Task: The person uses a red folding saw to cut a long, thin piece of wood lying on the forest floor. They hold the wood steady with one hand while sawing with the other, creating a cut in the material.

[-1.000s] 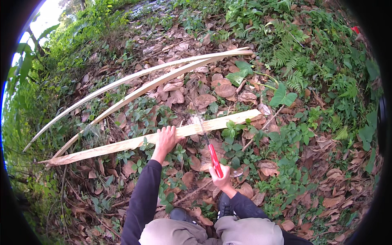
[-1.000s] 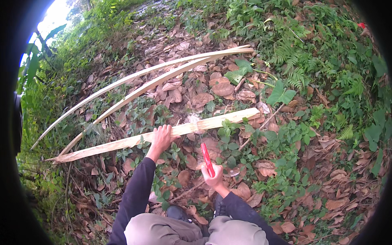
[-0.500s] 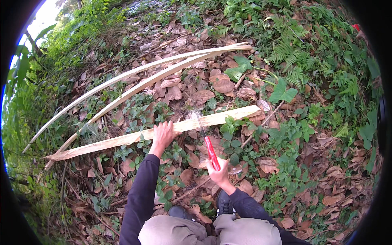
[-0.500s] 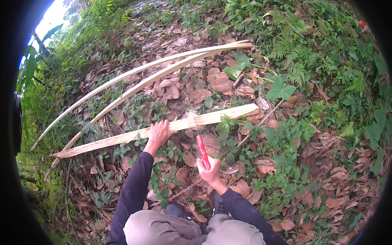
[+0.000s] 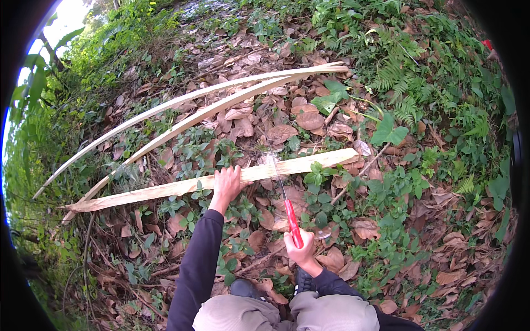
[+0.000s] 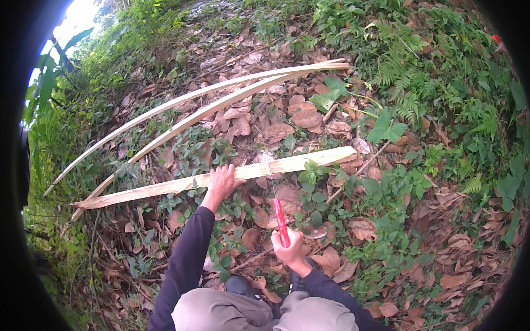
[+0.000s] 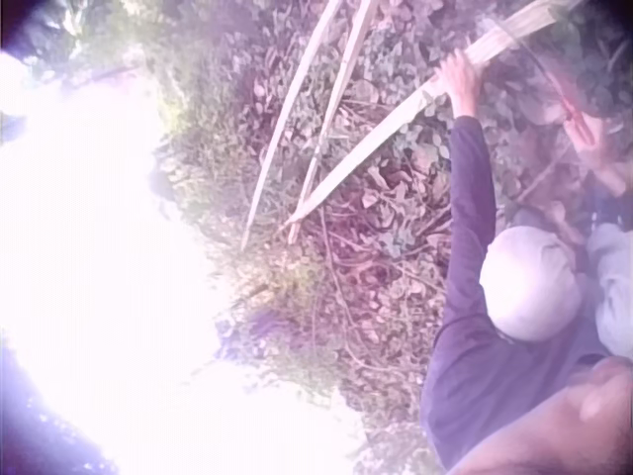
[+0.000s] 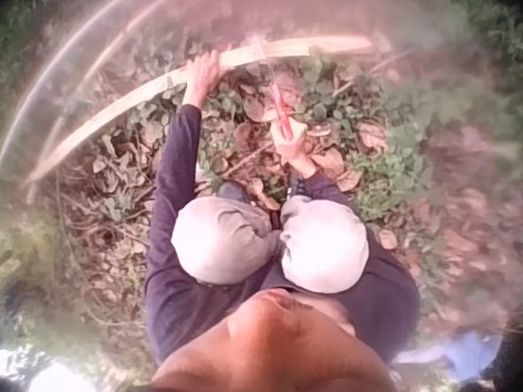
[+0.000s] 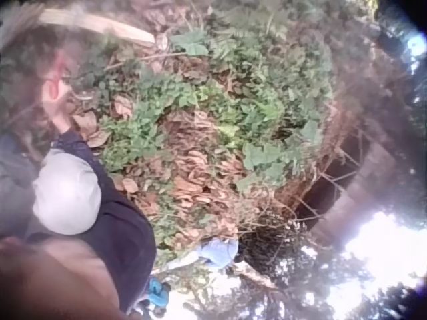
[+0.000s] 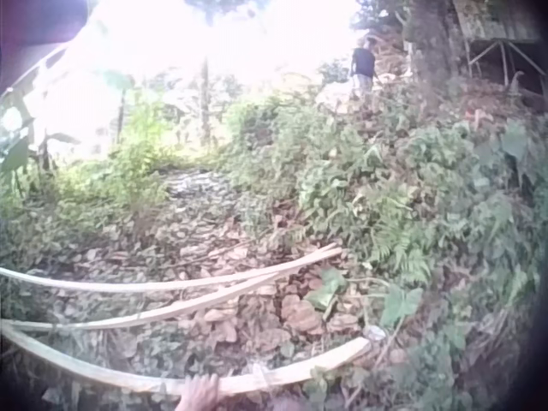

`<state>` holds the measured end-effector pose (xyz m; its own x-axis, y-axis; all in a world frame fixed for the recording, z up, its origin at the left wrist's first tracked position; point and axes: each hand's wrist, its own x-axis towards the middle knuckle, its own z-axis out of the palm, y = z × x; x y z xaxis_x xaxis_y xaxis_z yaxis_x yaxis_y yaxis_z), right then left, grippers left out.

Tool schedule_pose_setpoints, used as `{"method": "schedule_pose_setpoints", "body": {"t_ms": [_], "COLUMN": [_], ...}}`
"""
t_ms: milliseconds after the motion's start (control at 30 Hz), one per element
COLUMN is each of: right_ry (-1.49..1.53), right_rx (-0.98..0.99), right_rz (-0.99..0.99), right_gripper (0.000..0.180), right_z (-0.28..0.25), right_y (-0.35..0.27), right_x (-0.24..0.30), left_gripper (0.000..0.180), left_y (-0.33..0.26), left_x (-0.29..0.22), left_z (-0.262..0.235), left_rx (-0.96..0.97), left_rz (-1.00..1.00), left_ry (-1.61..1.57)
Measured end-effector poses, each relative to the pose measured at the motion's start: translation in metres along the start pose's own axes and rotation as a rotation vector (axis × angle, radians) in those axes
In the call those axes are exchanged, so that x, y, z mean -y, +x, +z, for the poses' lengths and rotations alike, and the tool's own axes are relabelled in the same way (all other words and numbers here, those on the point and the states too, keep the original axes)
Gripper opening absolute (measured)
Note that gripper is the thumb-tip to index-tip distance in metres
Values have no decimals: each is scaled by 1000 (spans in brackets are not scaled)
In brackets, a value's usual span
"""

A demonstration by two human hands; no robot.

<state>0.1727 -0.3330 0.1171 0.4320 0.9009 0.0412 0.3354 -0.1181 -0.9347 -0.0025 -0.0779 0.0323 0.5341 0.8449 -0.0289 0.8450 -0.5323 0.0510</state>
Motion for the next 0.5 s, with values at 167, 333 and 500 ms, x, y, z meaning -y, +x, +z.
{"method": "schedule_pose_setpoints", "body": {"t_ms": [167,333,500], "right_ry": [28,41,27], "right_rx": [-19,-26,-12], "right_rz": [73,97,-52], "right_gripper": [27,22,25], "right_z": [0,-15,-4], "right_y": [3,-6,10], "right_x": [5,1,-8], "left_gripper": [70,71,71], "left_y": [0,-1,-3], "left_x": [3,5,-6], "left_z": [-4,-1,-1], "left_rx": [8,26,12], "left_rz": [6,-19,-16], "left_ry": [0,-31,-10]}}
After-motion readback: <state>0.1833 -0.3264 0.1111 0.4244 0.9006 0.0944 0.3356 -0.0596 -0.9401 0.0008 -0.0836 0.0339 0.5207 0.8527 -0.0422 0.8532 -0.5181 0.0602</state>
